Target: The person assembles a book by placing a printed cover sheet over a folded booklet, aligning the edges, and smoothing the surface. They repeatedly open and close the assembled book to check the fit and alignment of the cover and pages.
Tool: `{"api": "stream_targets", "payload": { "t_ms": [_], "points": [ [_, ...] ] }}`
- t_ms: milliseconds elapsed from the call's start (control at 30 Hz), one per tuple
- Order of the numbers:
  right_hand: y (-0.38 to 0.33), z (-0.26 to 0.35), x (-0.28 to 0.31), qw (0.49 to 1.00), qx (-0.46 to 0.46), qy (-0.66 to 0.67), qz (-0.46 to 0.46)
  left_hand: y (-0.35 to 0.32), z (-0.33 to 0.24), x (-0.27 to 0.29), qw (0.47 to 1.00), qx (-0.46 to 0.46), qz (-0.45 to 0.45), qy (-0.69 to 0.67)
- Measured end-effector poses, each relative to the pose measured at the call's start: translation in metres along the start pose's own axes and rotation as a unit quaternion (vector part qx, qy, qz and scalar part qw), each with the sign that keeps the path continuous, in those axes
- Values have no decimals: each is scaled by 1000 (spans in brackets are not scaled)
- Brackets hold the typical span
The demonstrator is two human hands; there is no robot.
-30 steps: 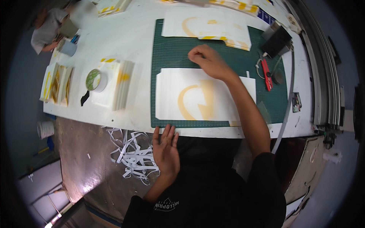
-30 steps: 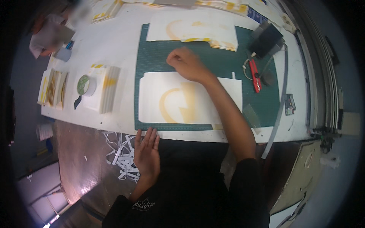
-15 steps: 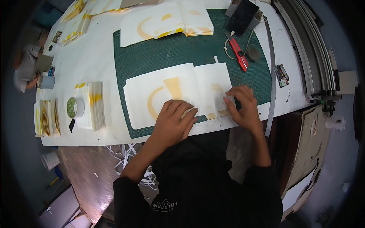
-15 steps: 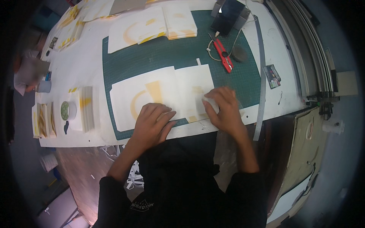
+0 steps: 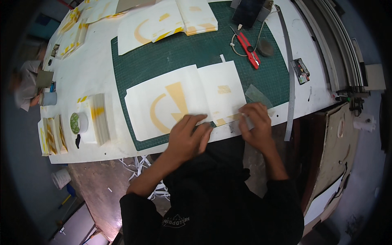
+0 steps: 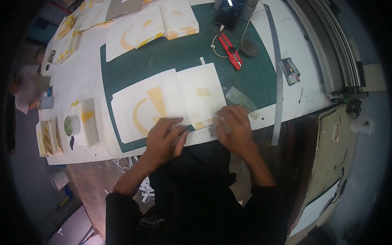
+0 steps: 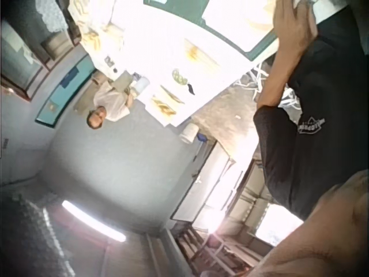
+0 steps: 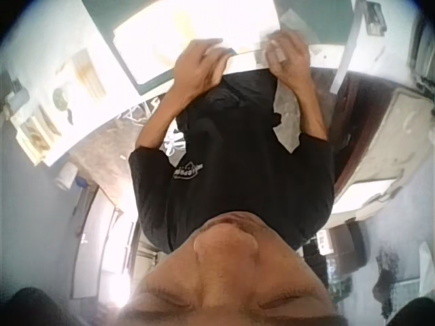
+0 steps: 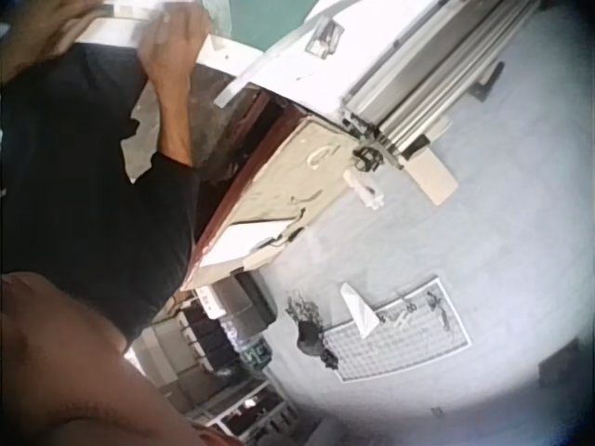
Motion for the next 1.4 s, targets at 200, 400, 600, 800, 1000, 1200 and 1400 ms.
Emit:
{"api": "stream_targets", "payload": {
  "t_ms": [200, 400, 600, 800, 1000, 1200, 1400],
  "points": [
    [-32, -9, 4, 964, -241, 82, -72, -27, -38, -16, 941, 251, -28, -226],
    [-37, -6, -2, 958, -238, 135, -88, -52, -48, -53, 870, 314, -88, -370],
    [-37, -4, -5, 961, -222, 142, -91, -49, -53, -56, 835, 326, -68, -439],
    [-38, -4, -6, 961, -221, 140, -91, -48, -53, -59, 824, 324, -73, -460],
    [-39, -3, -6, 962, -216, 137, -92, -47, -53, -59, 822, 329, -72, -460],
    [-31, -5, 1, 980, -161, 24, -112, -35, -36, -24, 978, 114, -119, -125],
    [-8, 2, -11, 997, -12, -60, -46, 5, 3, 13, 995, -41, 8, 86]
  ]
}}
Point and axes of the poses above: each hand's wrist, its own y-axis towards the middle knuckle, its own x-axis out of the back of the hand, z = x × y, the point moved 1 cm from there along y, towards the middle knuckle, and after that the axes turned 2 degrees about x, right-handed, at the moved point
